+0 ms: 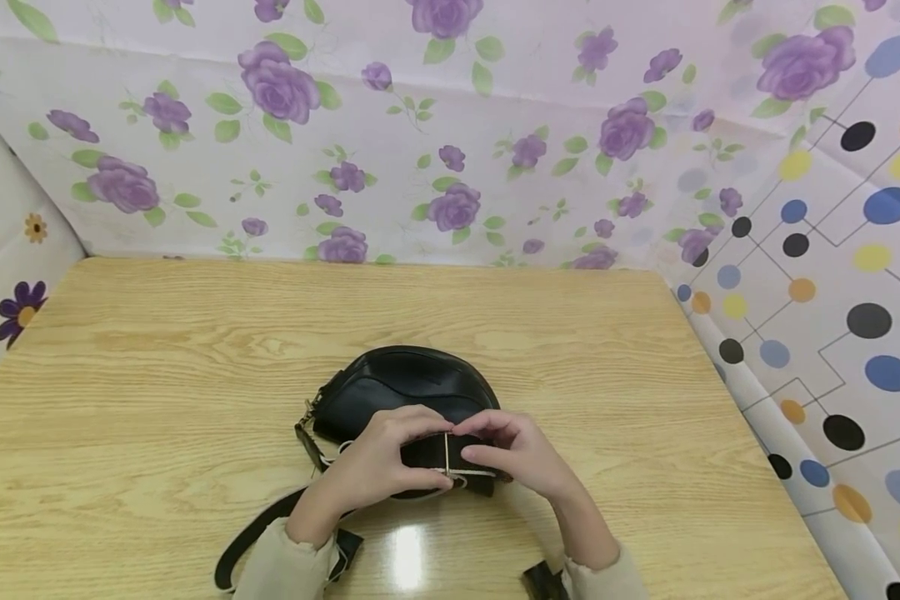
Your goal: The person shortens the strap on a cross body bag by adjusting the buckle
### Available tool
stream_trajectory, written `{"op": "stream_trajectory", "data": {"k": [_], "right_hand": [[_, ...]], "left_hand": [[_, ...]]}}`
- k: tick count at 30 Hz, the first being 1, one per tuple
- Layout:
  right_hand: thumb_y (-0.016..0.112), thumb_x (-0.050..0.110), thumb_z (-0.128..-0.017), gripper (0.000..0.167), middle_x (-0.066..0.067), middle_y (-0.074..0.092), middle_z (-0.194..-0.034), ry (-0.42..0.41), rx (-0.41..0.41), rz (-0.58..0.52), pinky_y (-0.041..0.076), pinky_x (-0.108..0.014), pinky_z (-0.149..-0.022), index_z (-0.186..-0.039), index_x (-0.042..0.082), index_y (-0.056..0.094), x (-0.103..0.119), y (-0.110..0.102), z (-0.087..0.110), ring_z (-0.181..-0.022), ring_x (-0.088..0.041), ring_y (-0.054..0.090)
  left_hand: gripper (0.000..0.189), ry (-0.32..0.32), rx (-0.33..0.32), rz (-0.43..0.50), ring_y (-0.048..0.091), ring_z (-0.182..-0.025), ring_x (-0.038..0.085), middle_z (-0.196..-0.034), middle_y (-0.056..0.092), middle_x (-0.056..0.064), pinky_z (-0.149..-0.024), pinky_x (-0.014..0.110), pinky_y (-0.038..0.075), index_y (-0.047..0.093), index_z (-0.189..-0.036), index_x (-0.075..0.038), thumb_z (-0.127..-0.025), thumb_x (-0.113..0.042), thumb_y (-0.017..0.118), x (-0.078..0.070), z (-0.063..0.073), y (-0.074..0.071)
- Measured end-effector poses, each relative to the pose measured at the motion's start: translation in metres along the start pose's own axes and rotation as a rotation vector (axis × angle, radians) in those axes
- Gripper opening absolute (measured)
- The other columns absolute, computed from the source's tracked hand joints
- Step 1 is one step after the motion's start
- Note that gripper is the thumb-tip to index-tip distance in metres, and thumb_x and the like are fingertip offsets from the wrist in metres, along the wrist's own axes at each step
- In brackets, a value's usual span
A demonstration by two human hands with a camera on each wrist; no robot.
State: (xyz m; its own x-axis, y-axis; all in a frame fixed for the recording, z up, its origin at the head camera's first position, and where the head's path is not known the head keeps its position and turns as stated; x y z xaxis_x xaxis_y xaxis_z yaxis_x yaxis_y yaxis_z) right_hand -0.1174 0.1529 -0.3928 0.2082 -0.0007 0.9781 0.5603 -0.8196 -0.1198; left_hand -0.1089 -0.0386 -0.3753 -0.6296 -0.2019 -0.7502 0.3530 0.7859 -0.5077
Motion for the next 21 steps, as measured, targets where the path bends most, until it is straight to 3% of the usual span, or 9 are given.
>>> {"op": "stream_trajectory", "data": {"k": [3, 6, 13, 21], "right_hand": [[0.057, 0.002, -0.085, 0.017, -0.01, 0.062, -0.089, 0.095, -0.003, 0.058, 0.047, -0.025, -0.069, -0.1, -0.006, 0.06, -0.0015, -0.0055, -0.0002, -0.079, -0.012, 0.058], [0.055, 0.002, -0.086, 0.014, -0.007, 0.062, -0.083, 0.126, 0.007, 0.085, 0.047, -0.024, -0.066, -0.094, -0.008, 0.061, -0.0028, -0.0092, -0.0013, -0.074, -0.009, 0.057], [0.056, -0.002, -0.085, 0.011, -0.003, 0.062, -0.08, 0.077, -0.018, 0.061, 0.044, -0.02, -0.058, -0.088, -0.011, 0.062, -0.004, -0.0089, -0.0028, -0.067, -0.005, 0.052], [0.057, -0.005, -0.083, 0.009, -0.005, 0.063, -0.078, 0.04, -0.055, 0.063, 0.042, -0.018, -0.054, -0.086, -0.012, 0.063, -0.0059, -0.0046, -0.0032, -0.063, -0.004, 0.051]], "left_hand": [[0.043, 0.004, 0.005, -0.019, 0.055, -0.093, 0.013, -0.101, 0.06, 0.004, -0.076, 0.026, 0.046, 0.063, -0.103, 0.0, -0.068, -0.018, 0.078, -0.0009, 0.0003, -0.0016], [0.044, 0.004, 0.016, -0.032, 0.056, -0.093, 0.015, -0.101, 0.06, 0.006, -0.076, 0.027, 0.046, 0.063, -0.103, 0.002, -0.068, -0.019, 0.078, -0.0016, 0.0001, -0.0025], [0.048, -0.053, 0.061, -0.038, 0.055, -0.093, 0.015, -0.102, 0.06, 0.006, -0.076, 0.026, 0.046, 0.062, -0.107, 0.004, -0.069, -0.02, 0.077, -0.0026, -0.0009, -0.0028], [0.05, -0.061, 0.037, -0.035, 0.057, -0.09, 0.013, -0.099, 0.061, 0.005, -0.075, 0.026, 0.046, 0.062, -0.107, 0.004, -0.068, -0.022, 0.078, -0.0018, 0.0006, -0.0023]]}}
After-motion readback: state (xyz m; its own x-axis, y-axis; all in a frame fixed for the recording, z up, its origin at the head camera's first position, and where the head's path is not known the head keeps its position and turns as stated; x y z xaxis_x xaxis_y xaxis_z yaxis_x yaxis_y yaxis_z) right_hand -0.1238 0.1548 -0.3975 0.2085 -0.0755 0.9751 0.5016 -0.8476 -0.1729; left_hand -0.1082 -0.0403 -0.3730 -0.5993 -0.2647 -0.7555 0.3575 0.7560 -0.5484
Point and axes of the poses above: each hand's wrist, its own z-axis away from the middle knuckle, its own y-axis out of the palm, x = y × z, the point moved 2 cm from there along -z, towards the middle knuckle
